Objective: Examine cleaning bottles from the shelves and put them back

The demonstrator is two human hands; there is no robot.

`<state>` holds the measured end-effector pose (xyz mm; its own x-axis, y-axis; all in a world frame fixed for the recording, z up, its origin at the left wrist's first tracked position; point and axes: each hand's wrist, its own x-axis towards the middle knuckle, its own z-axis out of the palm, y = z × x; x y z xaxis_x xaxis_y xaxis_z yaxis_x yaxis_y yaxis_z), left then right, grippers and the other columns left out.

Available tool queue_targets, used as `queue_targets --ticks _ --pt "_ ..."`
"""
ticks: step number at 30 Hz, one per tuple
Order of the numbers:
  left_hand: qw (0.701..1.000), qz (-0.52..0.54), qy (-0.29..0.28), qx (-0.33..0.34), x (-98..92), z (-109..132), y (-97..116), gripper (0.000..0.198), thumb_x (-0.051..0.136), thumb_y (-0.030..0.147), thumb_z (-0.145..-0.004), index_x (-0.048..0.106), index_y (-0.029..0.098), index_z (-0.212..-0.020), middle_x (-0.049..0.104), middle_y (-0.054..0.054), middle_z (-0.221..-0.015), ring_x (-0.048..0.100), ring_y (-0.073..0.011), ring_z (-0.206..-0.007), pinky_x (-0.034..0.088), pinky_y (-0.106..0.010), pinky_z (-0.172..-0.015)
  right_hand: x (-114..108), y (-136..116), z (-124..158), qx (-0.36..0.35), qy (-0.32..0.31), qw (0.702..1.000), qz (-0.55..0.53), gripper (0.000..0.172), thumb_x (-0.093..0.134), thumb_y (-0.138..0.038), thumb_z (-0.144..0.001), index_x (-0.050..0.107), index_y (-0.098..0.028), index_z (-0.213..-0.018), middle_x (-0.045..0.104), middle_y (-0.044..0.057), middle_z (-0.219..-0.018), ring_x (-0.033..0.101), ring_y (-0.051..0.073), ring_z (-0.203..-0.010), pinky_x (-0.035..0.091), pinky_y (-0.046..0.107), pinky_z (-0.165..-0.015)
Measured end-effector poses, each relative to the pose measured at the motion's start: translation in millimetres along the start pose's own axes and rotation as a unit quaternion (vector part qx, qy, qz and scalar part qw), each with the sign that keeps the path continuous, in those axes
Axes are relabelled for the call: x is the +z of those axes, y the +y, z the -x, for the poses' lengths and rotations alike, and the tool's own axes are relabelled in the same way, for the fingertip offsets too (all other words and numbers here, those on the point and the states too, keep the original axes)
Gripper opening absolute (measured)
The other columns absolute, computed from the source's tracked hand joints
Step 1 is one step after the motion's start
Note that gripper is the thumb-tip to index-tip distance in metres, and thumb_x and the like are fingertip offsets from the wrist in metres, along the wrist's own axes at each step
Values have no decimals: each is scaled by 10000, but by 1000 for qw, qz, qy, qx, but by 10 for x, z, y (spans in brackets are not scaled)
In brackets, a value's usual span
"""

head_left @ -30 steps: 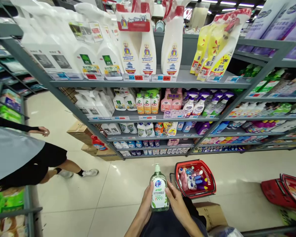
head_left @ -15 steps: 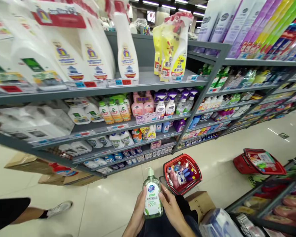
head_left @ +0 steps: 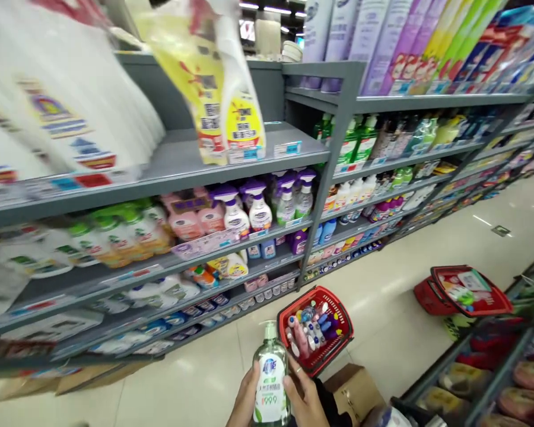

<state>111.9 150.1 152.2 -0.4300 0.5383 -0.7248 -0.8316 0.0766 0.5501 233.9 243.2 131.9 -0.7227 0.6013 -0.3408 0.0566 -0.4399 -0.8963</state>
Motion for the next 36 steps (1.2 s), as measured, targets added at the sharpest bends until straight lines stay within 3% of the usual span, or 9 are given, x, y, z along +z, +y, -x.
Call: queue_targets --ticks 3,8,12,19,24,29,33,36 --pt "1000 -16 -17 -13 442 -281 -43 790 819 725 -655 713 136 -1170 758 -181 -1144 714 -376 -1106 602 -432 -929 -387 -192 -213 -11 33 999 -15 698 698 -669 -847 642 -254 -1406 627 122 -1427 600 341 -1312 455 484 -1145" --pt "999 -29 -37 2 1176 -414 14 768 779 678 -746 678 133 -1277 758 -194 -1136 718 -379 -1098 595 -464 -946 -906 -664 -453 -49 -3 999 7 638 635 -595 -933 552 -283 -1484 535 93 -1529 474 287 -1440 347 454 -1225" --pt "998 -36 -54 -2 1435 -430 66 762 762 675 -773 666 139 -1306 733 -193 -1214 709 -364 -1126 587 -442 -972 -1088 -822 -508 -55 19 997 41 626 615 -568 -958 522 -274 -1503 504 86 -1556 362 269 -1513 267 474 -1260" --pt "995 -35 -91 -8 1426 -548 116 802 791 682 -739 650 149 -1322 713 -171 -1271 673 -348 -1200 546 -413 -1040 -1049 -887 -504 -55 48 997 27 655 638 -575 -943 519 -257 -1503 472 81 -1578 422 273 -1479 294 469 -1254" --pt "991 -21 -119 52 1401 -435 105 831 769 725 -729 673 102 -1271 717 -193 -1247 671 -349 -1187 528 -410 -1039 -978 -909 -413 -32 76 995 58 722 689 -643 -872 593 -214 -1444 541 114 -1519 475 326 -1435 320 527 -1235" --pt "981 -29 -170 85 1298 -454 94 848 736 713 -776 629 96 -1347 725 -199 -1207 708 -346 -1074 541 -421 -962 -910 -846 -383 35 105 991 75 826 721 -644 -841 499 -231 -1521 561 116 -1502 568 334 -1345 470 491 -1141" --pt "970 -64 -196 128 1129 -477 24 751 642 677 -883 570 136 -1399 699 -178 -1256 698 -303 -1082 533 -407 -954 -856 -791 -346 56 84 993 66 837 767 -584 -830 468 -240 -1531 607 108 -1455 616 319 -1286 558 442 -1049" --pt "952 -165 -186 179 775 -535 -26 682 460 684 -975 547 176 -1422 633 -153 -1369 616 -270 -1240 467 -397 -1072 -857 -718 -328 63 78 993 56 797 789 -545 -828 486 -258 -1506 647 87 -1407 634 302 -1257 575 418 -1021"
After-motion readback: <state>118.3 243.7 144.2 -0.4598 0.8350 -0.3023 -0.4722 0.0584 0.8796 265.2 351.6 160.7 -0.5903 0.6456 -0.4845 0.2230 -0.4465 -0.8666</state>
